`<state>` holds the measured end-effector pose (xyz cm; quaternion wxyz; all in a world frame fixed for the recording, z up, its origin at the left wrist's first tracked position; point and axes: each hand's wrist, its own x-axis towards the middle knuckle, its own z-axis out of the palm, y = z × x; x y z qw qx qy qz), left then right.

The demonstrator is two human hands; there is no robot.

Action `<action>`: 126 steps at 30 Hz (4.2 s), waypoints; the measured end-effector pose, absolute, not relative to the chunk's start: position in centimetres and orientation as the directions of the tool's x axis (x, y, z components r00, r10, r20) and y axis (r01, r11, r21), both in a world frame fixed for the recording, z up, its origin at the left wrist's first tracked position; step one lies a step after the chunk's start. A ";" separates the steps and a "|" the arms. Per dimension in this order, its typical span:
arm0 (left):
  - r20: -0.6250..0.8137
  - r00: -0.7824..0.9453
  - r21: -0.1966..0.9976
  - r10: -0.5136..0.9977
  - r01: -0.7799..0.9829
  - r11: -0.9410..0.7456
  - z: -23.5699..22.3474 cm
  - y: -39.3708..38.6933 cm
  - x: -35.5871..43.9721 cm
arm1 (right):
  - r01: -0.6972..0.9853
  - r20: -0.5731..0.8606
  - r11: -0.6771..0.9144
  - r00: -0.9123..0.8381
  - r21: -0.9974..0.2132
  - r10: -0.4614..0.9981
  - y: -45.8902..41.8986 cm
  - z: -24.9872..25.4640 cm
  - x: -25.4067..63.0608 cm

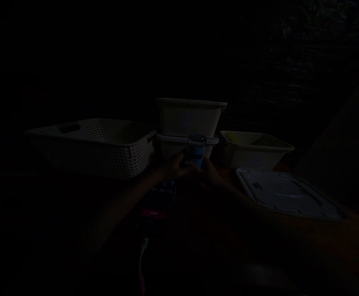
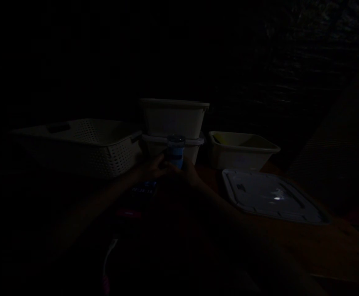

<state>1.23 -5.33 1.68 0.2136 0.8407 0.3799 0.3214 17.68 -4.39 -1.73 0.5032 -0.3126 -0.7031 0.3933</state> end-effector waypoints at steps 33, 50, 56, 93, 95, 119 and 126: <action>0.301 0.495 0.604 0.815 0.563 -0.564 1.8 -5.6 1.3 | 0.018 0.479 0.511 -0.322 -0.860 0.817 -4.5 -1.4 17.7; 0.320 0.502 0.589 0.804 0.560 -0.583 1.5 -5.1 1.2 | -0.032 0.440 0.454 -0.311 -0.891 0.842 -4.1 -1.8 17.7; 0.343 0.492 0.586 0.800 0.553 -0.592 1.7 -5.2 1.3 | -0.037 0.425 0.430 -0.255 -0.902 0.869 -4.2 -2.0 17.6; 0.327 0.492 0.574 0.807 0.575 -0.583 1.9 -5.5 1.3 | -0.068 0.412 0.412 -0.315 -0.909 0.855 -3.9 -2.0 17.7; 0.334 0.503 0.562 0.797 0.572 -0.597 1.9 -5.4 1.2 | -0.057 0.410 0.414 -0.318 -0.908 0.855 -3.8 -1.9 17.7; 0.321 0.500 0.622 0.804 0.529 -0.577 2.1 -5.6 1.3 | -0.053 0.435 0.439 -0.287 -0.897 0.854 -4.0 -2.0 17.6; 0.323 0.504 0.633 0.801 0.514 -0.579 1.9 -5.5 1.3 | -0.058 0.463 0.467 -0.293 -0.882 0.837 -4.3 -1.7 17.5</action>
